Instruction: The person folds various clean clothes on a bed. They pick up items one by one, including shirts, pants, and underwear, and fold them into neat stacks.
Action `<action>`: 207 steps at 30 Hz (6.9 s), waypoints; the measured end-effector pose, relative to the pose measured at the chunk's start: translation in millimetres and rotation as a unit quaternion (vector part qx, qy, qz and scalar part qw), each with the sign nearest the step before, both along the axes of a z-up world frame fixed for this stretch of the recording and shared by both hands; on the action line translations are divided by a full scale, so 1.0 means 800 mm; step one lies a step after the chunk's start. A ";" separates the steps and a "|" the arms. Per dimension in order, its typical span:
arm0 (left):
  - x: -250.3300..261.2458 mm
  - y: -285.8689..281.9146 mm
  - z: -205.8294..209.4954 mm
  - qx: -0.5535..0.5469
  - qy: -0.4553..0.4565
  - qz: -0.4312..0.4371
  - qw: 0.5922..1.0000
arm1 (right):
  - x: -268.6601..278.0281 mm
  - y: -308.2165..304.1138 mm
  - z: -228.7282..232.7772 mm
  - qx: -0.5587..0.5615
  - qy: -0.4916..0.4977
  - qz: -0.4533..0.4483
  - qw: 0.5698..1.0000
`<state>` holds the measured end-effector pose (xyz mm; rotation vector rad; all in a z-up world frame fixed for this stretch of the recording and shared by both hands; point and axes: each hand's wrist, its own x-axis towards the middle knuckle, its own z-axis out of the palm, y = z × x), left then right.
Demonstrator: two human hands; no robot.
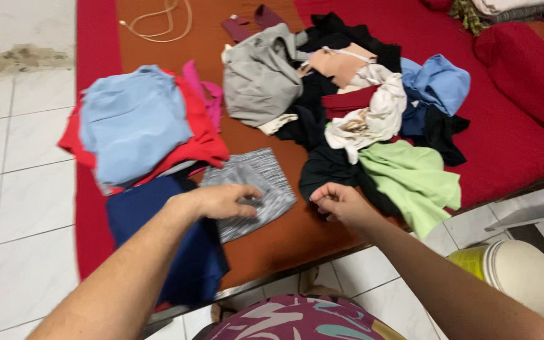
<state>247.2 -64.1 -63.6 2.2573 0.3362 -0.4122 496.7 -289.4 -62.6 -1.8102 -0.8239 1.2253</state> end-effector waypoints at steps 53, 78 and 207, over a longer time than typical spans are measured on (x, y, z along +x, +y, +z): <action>0.121 -0.195 0.299 -0.128 -0.306 0.104 0.938 | 0.127 -0.015 0.313 0.474 -0.071 0.107 0.871; 0.006 -0.186 0.283 0.123 -0.275 0.445 0.843 | 0.248 0.016 0.278 0.453 0.098 0.075 0.883; 0.057 -0.261 0.262 0.131 -0.134 0.226 0.956 | 0.133 -0.015 0.246 0.387 0.106 0.178 0.899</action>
